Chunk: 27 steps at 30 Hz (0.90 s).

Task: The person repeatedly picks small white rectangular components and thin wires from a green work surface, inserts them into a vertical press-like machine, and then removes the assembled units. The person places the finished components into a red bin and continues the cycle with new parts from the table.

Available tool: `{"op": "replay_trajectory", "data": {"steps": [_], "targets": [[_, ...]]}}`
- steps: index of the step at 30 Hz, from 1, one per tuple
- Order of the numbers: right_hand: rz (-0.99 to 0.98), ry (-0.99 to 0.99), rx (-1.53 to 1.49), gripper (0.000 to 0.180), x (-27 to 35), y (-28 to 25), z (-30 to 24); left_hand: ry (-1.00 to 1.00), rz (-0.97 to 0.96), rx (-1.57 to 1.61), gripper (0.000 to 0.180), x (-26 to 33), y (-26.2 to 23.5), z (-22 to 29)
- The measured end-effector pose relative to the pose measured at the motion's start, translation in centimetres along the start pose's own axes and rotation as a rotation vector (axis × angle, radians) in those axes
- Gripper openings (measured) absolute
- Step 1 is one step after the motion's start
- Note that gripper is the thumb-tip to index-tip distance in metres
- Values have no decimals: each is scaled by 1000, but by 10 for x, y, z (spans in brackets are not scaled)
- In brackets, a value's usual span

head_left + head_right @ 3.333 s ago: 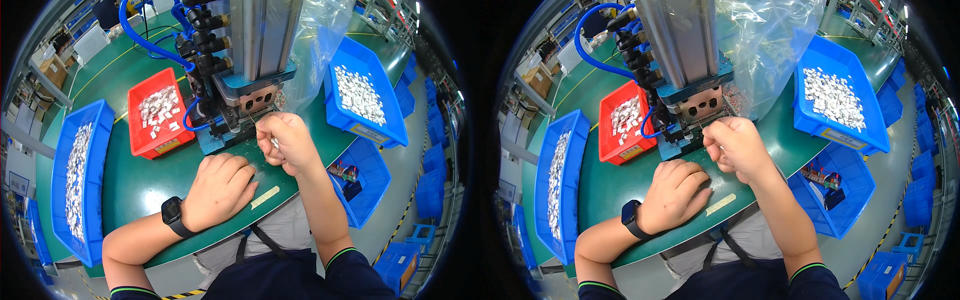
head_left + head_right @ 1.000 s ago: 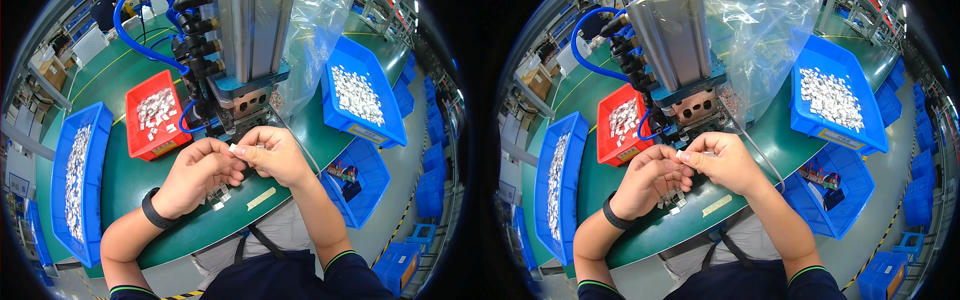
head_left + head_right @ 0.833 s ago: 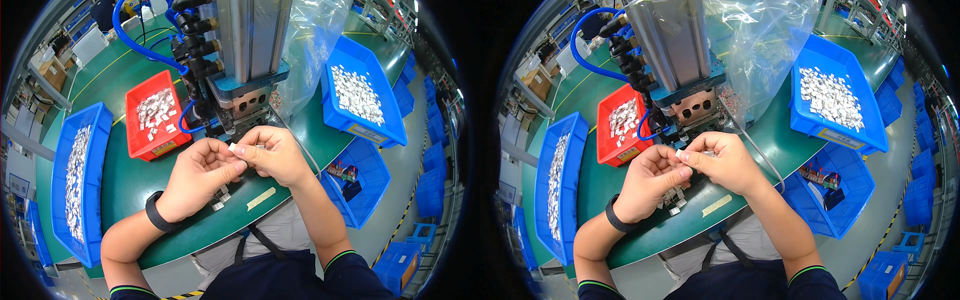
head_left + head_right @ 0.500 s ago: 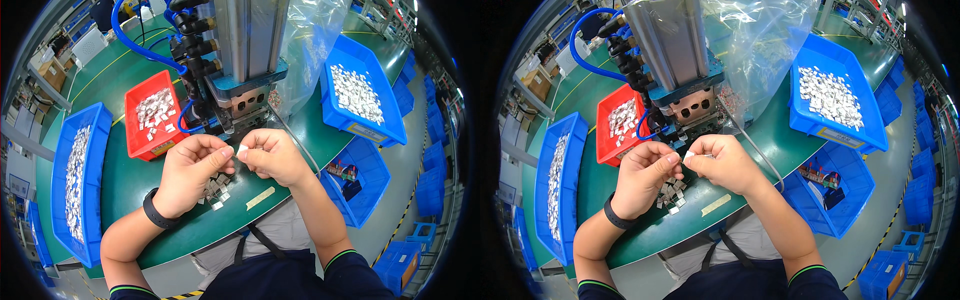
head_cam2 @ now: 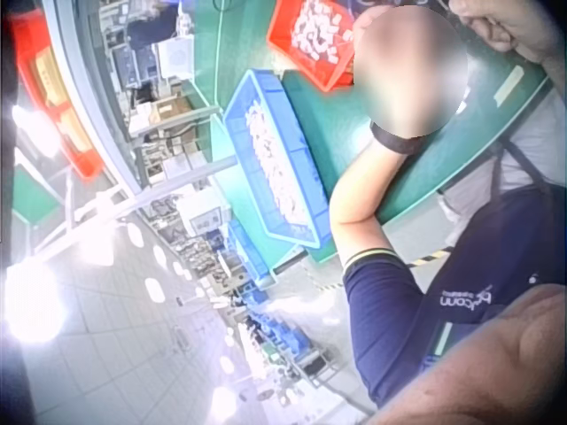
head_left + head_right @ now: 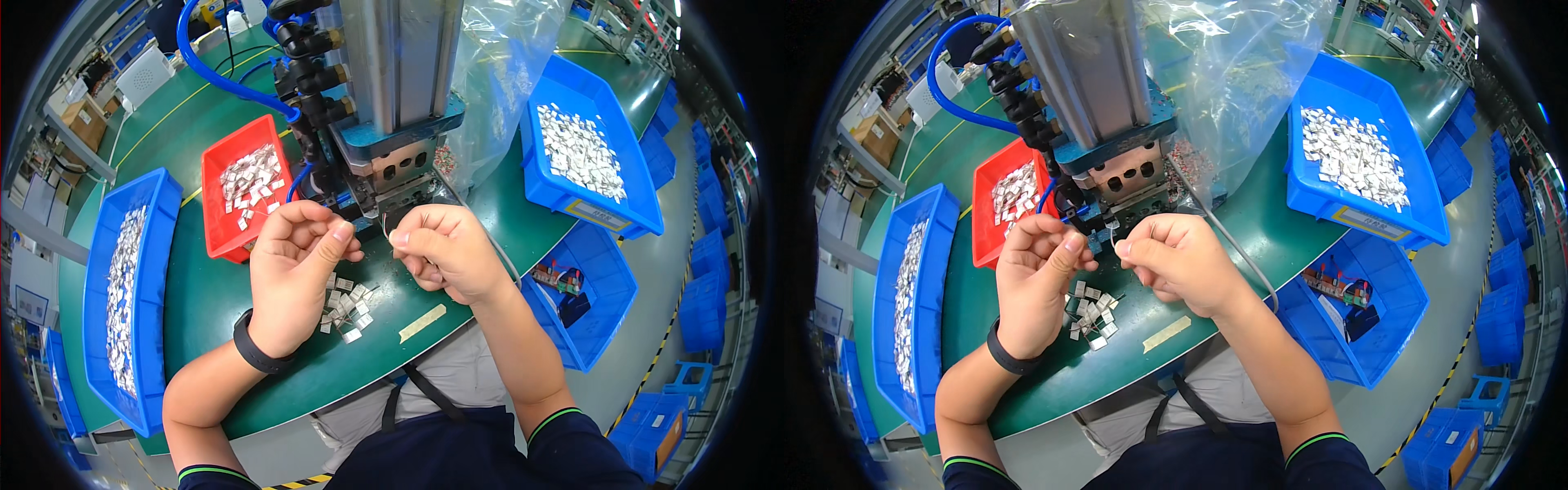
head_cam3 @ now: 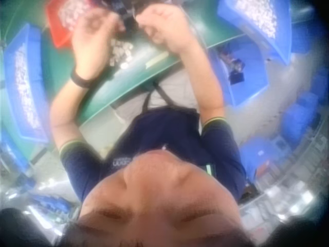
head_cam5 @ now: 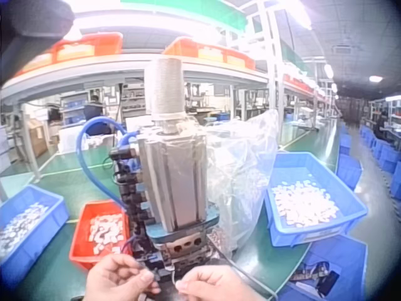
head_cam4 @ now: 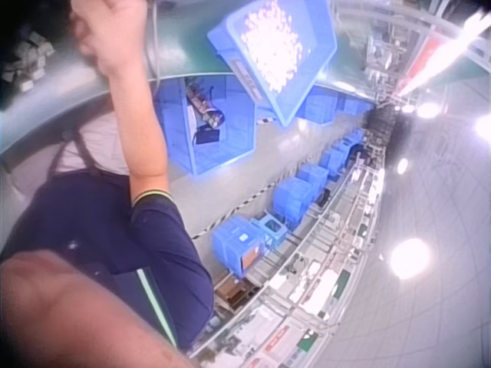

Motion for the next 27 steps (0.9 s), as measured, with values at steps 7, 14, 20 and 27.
{"op": "replay_trajectory", "data": {"steps": [7,14,20,27], "targets": [[60,17,-24,17,-3,-7,3,15,-138,-250,19,11,13,4],[-6,-107,297,17,0,9,-8,-300,-176,-332,27,9,12,-15],[-27,-334,611,13,3,17,-15,-415,-183,-336,27,11,8,-20],[-11,-284,459,14,4,15,-18,-581,-189,196,14,12,14,-37]]}}
Point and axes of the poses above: each hand's wrist, its own x-axis away from the middle knuckle, its own y-axis out of the palm, z = x × y, the point moved 9 cm from there along -x, towards the middle knuckle, and after that the axes turned 1 degree about y, right-handed, at the moved point
